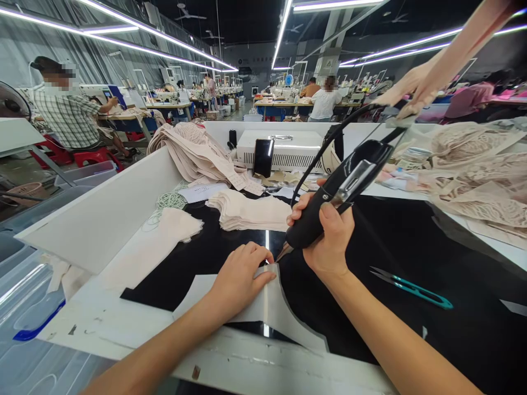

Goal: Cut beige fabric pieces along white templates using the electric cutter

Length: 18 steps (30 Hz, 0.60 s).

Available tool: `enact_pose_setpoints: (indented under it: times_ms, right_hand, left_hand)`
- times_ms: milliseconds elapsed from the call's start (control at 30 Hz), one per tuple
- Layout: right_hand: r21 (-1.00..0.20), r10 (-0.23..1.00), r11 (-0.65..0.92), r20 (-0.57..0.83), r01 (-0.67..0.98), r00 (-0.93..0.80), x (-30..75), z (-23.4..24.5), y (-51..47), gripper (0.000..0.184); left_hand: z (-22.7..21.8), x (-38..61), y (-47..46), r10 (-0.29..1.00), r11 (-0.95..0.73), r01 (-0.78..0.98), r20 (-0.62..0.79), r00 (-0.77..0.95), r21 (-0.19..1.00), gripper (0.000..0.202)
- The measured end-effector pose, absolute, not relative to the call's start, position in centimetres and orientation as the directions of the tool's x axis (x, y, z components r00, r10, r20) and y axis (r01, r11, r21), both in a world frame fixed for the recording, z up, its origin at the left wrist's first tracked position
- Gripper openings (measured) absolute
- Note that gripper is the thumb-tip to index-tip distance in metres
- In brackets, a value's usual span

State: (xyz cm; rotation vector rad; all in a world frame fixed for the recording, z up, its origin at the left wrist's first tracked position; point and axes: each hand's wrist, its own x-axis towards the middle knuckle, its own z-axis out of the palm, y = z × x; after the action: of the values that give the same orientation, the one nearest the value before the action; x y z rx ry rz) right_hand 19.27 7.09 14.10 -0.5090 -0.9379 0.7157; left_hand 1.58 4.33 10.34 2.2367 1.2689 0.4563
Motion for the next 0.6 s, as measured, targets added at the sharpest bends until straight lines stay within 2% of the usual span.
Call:
enact_pose_setpoints:
  times_ms: [467, 600]
  right_hand:
    - [-0.683, 0.760, 0.649, 0.565, -0.334, 0.320, 19.3, 13.2, 6.7, 0.051]
    - [-0.677, 0.744, 0.668, 0.588, -0.310, 0.317, 19.4, 13.1, 6.6, 0.049]
  left_hand:
    - [10.6, 1.8, 4.1, 0.879, -0.413, 0.715, 0.041, 0.475, 0.565, 0.027]
    - [10.7, 2.0, 3.5, 0.833, -0.538, 0.714, 0.151, 0.532, 0.448, 0.027]
